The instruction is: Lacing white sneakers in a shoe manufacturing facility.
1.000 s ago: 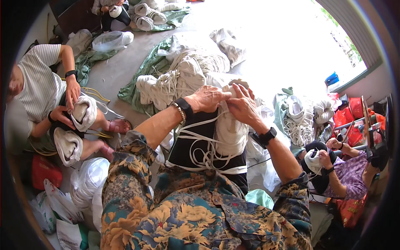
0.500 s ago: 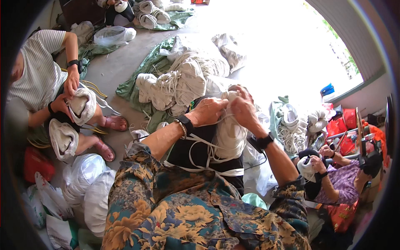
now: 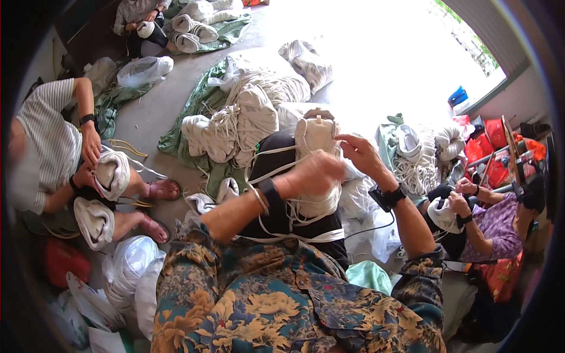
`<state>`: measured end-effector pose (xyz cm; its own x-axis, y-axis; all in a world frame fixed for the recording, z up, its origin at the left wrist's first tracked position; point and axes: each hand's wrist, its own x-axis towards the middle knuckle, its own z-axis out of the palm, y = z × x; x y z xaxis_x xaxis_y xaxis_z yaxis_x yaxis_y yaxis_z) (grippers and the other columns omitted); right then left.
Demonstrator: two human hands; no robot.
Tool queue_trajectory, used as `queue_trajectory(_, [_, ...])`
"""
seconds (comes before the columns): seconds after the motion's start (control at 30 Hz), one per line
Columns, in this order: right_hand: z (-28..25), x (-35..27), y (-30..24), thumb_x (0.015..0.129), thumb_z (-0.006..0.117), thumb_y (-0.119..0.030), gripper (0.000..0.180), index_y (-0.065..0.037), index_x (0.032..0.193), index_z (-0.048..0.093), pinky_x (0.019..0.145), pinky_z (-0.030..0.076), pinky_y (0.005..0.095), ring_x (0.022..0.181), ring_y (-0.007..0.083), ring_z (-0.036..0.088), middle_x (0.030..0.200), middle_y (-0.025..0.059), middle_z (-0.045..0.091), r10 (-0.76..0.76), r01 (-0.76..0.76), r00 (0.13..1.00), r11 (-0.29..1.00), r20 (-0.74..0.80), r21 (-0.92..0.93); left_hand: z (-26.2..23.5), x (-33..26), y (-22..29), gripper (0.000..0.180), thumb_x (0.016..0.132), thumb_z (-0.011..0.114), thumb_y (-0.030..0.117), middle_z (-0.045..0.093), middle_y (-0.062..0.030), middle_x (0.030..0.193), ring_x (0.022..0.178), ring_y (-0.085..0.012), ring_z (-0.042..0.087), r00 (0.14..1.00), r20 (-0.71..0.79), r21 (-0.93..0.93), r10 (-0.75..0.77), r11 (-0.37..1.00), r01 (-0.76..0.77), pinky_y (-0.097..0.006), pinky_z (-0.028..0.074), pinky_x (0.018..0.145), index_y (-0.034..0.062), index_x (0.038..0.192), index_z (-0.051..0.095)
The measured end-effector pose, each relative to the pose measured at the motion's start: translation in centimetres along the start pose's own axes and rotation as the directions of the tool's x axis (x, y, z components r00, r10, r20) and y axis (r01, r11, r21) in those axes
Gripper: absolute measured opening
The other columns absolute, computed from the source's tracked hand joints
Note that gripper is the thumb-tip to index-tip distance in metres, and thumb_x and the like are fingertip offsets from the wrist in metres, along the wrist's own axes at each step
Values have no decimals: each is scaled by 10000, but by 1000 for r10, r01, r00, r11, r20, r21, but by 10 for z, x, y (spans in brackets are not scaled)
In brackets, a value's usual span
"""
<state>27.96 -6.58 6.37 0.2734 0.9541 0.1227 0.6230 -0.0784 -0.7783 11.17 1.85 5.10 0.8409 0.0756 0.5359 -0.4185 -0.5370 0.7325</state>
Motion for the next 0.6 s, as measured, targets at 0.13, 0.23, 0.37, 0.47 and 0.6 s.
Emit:
queue_trajectory(0.13, [6, 16, -19, 823, 520, -139, 175, -54, 942, 616, 570, 451, 340, 614, 203, 581, 679, 128, 597, -39, 66, 991, 974, 129, -217, 57, 3, 84, 164, 762, 593, 88, 486, -139, 567, 519, -263, 513, 987, 121, -243, 108, 967, -76, -349, 407, 501, 30, 681, 463])
queue_trajectory(0.23, [1, 32, -17, 711, 597, -136, 152, -48, 834, 599, 604, 462, 377, 687, 287, 610, 749, 171, 619, -105, 243, 953, 826, 285, -509, 48, 7, 58, 246, 748, 653, 156, 486, -113, 544, 474, -199, 435, 998, -2, -191, -65, 980, 64, -321, 381, 478, 18, 636, 483])
queue_trajectory(0.37, [-8, 38, -12, 657, 599, -81, 164, -24, 810, 577, 602, 463, 360, 691, 265, 606, 738, 149, 614, -107, 303, 886, 870, 451, -389, 9, 12, 7, 151, 774, 567, 77, 520, -53, 540, 502, -79, 475, 785, -371, -156, -496, 867, 474, -266, 385, 455, -1, 647, 547])
queue_trajectory(0.47, [-9, 39, -4, 651, 593, -58, 182, -19, 827, 565, 607, 465, 334, 698, 232, 594, 736, 120, 599, -86, 223, 887, 940, 453, -257, -1, 17, -25, 96, 742, 533, 52, 563, -71, 582, 525, -90, 504, 662, -433, -250, -612, 787, 564, -273, 406, 477, -12, 693, 585])
queue_trajectory(0.6, [-16, 35, 2, 726, 582, -8, 162, -22, 883, 549, 642, 465, 299, 711, 160, 565, 802, 63, 591, -187, 289, 847, 948, 498, -136, -5, 28, -51, 204, 690, 549, 165, 625, -161, 676, 628, -242, 613, 696, -330, -171, -638, 765, 621, -343, 470, 608, -11, 744, 636])
